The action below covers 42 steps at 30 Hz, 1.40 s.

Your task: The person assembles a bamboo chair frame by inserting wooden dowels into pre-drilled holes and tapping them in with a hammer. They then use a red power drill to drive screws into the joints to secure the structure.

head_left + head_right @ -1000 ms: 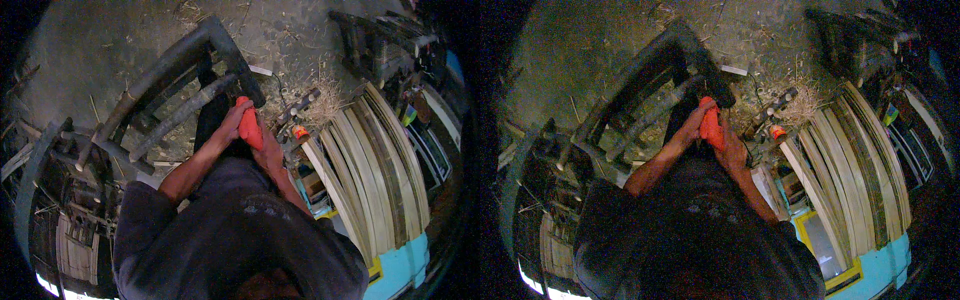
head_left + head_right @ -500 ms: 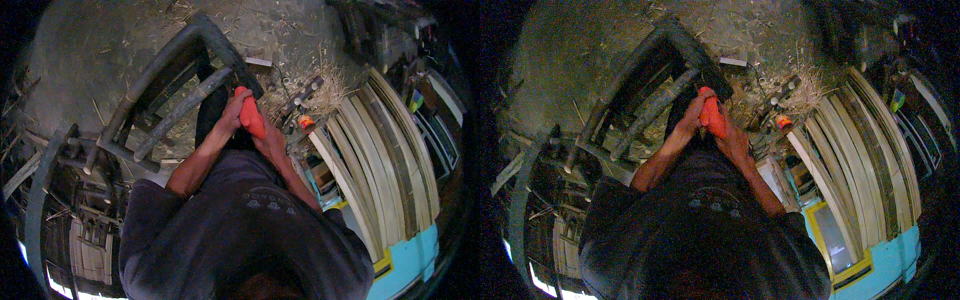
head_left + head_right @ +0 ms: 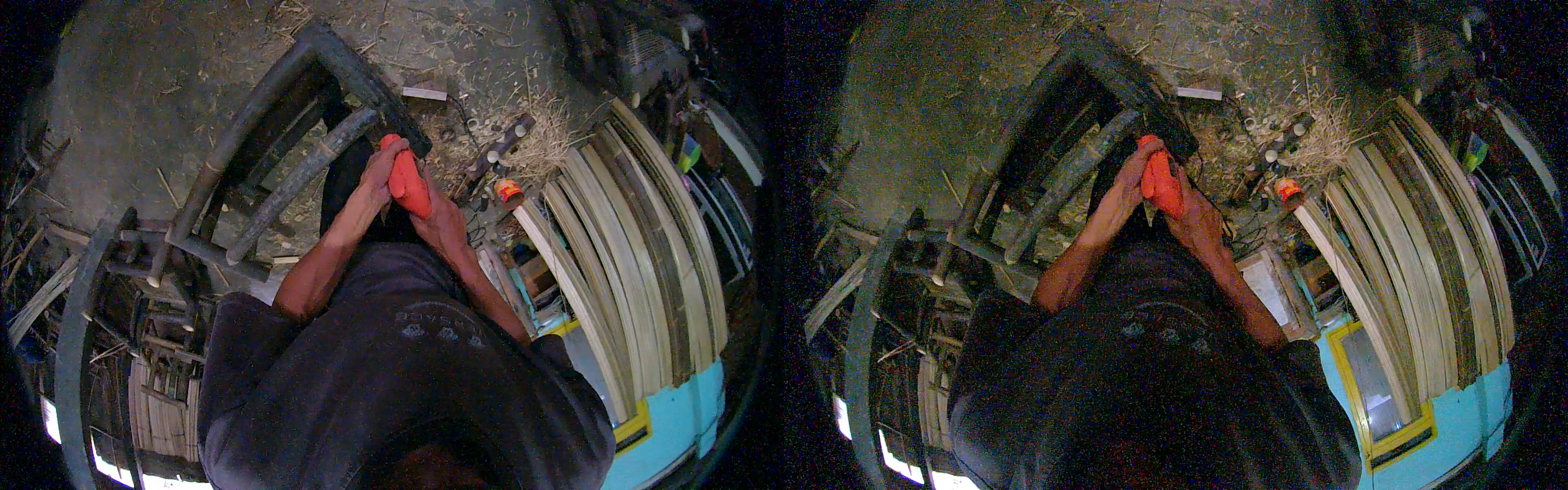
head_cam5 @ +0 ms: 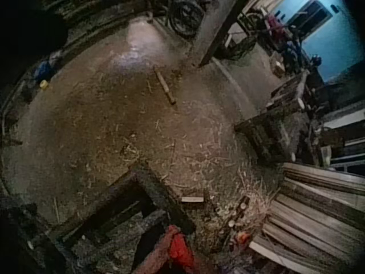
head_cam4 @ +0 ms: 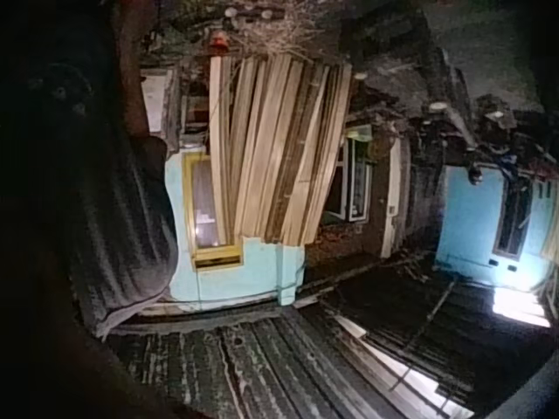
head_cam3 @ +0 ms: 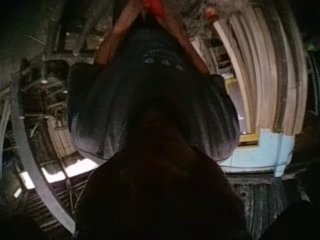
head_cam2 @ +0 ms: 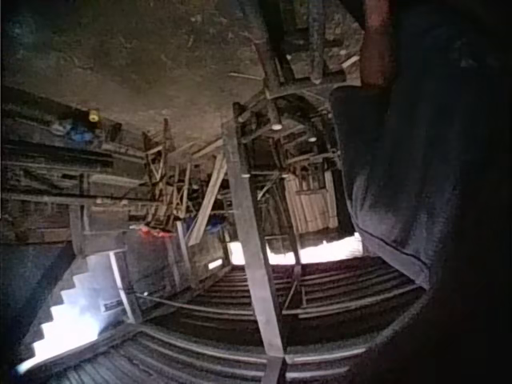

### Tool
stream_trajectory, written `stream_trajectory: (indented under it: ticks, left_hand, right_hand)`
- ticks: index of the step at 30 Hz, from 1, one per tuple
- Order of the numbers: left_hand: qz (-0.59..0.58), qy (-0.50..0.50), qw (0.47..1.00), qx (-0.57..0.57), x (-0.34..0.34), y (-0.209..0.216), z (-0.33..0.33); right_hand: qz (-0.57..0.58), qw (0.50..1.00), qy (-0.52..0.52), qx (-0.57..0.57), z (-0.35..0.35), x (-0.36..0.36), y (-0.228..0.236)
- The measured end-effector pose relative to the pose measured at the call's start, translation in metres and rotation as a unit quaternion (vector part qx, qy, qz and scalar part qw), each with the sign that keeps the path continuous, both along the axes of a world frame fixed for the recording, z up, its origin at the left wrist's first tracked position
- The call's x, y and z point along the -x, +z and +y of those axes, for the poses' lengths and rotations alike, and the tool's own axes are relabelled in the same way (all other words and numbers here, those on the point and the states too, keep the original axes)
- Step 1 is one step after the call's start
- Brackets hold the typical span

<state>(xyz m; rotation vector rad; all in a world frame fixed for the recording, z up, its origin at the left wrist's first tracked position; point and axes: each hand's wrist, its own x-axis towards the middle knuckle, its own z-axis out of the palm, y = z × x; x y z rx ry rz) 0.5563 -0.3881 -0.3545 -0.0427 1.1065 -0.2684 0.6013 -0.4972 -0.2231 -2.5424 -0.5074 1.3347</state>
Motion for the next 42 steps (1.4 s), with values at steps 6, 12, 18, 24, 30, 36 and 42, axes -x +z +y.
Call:
stream_trajectory:
  ticks: [6, 12, 18, 24, 30, 36, 42]
  left_hand:
    - [0.029, -0.007, 0.999, 0.019, -0.004, -0.003, 0.0]
    - [0.034, 0.016, 0.999, 0.032, -0.01, -0.009, 0.001]
    - [0.023, -0.009, 0.997, 0.067, -0.007, -0.013, 0.006]
    - [0.042, -0.001, 0.997, 0.062, -0.014, -0.005, 0.015]
    - [0.002, -0.004, 0.999, 0.05, -0.017, -0.016, 0.01]
    - [0.036, -0.004, 0.997, 0.068, -0.015, -0.028, 0.006]
    - [0.011, -0.007, 0.998, 0.054, -0.022, -0.056, 0.01]
  right_hand:
    - [0.011, 1.0, 0.002, 0.018, -0.003, -0.004, -0.005]
    - [0.036, 0.998, 0.015, 0.057, 0.005, -0.016, -0.002]
    - [0.015, 0.999, 0.025, 0.029, -0.001, -0.01, -0.01]
    - [0.053, 0.997, 0.038, 0.03, 0.012, -0.025, -0.001]
    - [0.037, 0.998, 0.037, 0.043, 0.009, -0.028, -0.007]
    - [0.03, 0.998, 0.041, 0.024, 0.004, -0.027, -0.023]
    - [0.06, 0.995, 0.025, 0.07, 0.02, -0.036, -0.037]
